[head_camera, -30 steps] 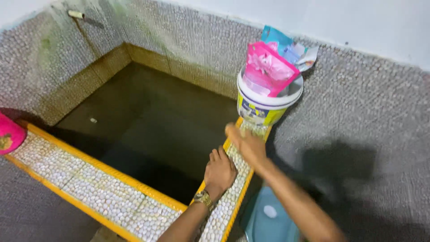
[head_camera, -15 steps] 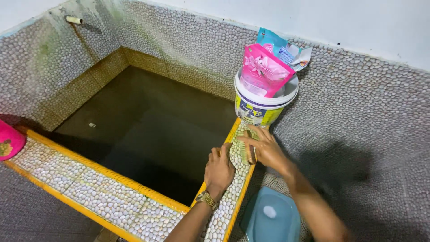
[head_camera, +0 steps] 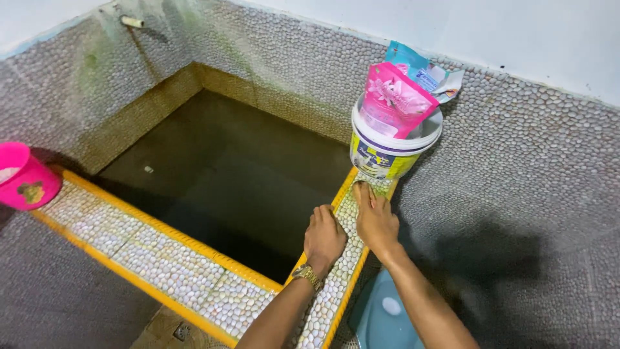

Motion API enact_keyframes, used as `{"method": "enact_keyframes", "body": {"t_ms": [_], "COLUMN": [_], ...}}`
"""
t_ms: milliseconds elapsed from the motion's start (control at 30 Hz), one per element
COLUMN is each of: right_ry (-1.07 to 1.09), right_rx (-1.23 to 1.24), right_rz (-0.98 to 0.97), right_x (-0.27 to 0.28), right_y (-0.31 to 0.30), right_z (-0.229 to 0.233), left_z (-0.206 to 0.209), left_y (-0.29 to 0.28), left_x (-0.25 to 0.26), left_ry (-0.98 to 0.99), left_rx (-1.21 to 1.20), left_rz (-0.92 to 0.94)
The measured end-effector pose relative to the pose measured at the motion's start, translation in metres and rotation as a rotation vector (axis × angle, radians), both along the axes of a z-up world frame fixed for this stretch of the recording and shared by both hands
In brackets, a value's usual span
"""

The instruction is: Scrubbing the tiled walls of a bathroom water basin and surrounding walls with a brush.

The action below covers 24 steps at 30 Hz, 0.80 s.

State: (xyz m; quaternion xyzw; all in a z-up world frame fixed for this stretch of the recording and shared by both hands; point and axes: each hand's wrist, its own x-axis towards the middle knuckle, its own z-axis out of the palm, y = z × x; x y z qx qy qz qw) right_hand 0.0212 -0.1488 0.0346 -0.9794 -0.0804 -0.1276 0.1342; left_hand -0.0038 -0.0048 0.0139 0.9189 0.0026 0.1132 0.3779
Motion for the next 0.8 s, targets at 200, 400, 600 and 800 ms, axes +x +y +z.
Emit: {"method": "enact_keyframes", "body": {"t_ms": [200,400,600,800], "right_ry": [0.043,0.344,0.668,1.019], "right_rx": [-0.113,0.395,0.628,0.815], "right_rz": [0.372,0.385,0.743,0.598], "right_x": [-0.013,-0.024,-0.047,-0.053], "right_y": [0.001,0.049,0.177,0.343], "right_z": [0.022,0.025,0.063,0.1], "left_z": [0.016,0.078,0.047,0.072], "left_y": [0.02,0.142,0.388,0.55], "left_x": [-0.021,-0.062,-0.077,-0.068], "left_ry": [-0.226,-0.544,-0.702,-0.495], "left_rx": [-0.274,-0.283,-0.163,0.049], "left_rz": [-0.043,0.116,0.797,1.171]}}
